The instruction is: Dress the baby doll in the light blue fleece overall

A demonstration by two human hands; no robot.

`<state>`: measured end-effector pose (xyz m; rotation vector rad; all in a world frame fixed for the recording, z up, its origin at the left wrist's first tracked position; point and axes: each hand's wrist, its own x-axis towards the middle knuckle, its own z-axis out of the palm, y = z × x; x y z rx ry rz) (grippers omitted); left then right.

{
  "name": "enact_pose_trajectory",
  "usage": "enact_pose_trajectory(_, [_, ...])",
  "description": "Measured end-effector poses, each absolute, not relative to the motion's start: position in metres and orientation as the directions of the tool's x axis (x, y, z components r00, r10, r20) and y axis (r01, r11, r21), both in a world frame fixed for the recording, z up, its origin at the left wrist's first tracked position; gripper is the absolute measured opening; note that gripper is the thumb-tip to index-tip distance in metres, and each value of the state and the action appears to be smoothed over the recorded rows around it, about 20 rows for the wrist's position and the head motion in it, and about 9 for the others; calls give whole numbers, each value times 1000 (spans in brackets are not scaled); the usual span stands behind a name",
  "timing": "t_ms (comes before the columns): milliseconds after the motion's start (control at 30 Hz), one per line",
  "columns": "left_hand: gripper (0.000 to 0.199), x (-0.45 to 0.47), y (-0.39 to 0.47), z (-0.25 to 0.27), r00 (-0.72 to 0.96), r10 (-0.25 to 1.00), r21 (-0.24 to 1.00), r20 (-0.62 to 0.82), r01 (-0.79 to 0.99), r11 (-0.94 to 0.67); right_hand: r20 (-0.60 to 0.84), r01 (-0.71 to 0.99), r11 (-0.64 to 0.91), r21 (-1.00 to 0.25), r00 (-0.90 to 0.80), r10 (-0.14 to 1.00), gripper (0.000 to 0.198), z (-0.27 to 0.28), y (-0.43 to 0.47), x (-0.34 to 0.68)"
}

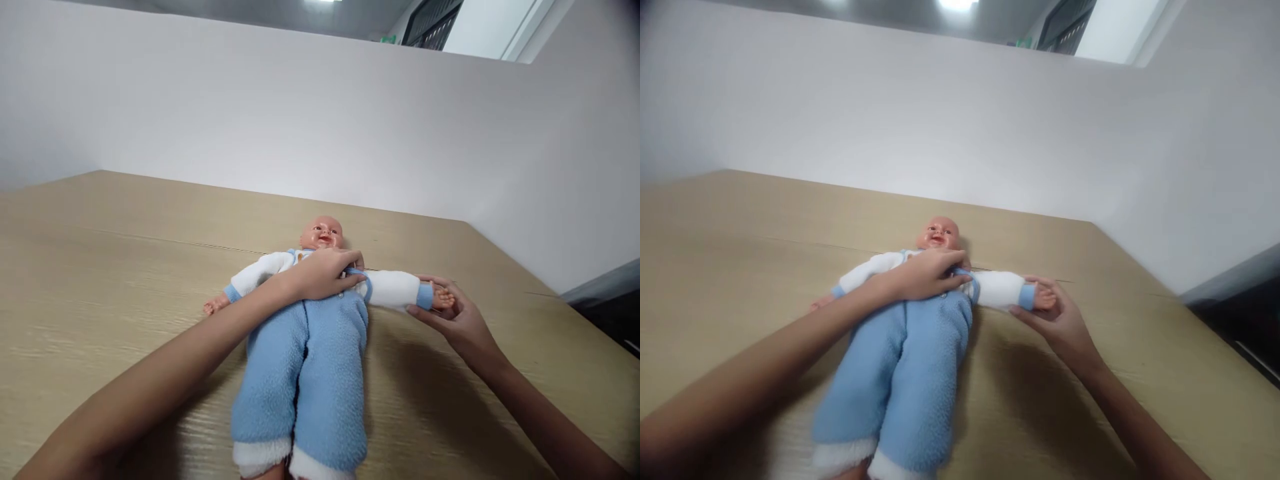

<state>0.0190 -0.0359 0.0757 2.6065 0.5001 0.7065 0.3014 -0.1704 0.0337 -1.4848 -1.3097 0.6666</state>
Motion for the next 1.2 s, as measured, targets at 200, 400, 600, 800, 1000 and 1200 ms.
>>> enact_pose_trajectory(200, [21, 18, -41, 79, 783, 396, 607, 479, 30, -794, 352, 318, 270, -909, 239, 905, 57, 42, -140, 273])
enact_pose_trajectory(400, [21, 13, -47, 81, 742, 316, 528, 592, -61, -847, 419, 369, 359, -857, 93, 903, 46, 46, -102, 231])
enact_pose_trajectory(600, [22, 10, -49, 77, 651, 197, 309, 733, -61, -949, 579, 537, 536, -651, -105, 809, 29, 39, -107, 217])
enact_pose_trajectory(800, [18, 14, -45, 75, 574, 245, 353, 781, -82, -932, 587, 498, 602, -624, -210, 782, 37, 29, -124, 224])
enact_pose_trajectory(1000, [24, 18, -42, 87, 623, 484, 615, 614, 7, -789, 617, 584, 607, -539, -216, 756, 22, 23, -132, 211])
enact_pose_trajectory(1200, [48, 17, -36, 91, 789, 579, 882, 206, 106, -458, 535, 373, 505, -779, -25, 844, 27, 14, -131, 209])
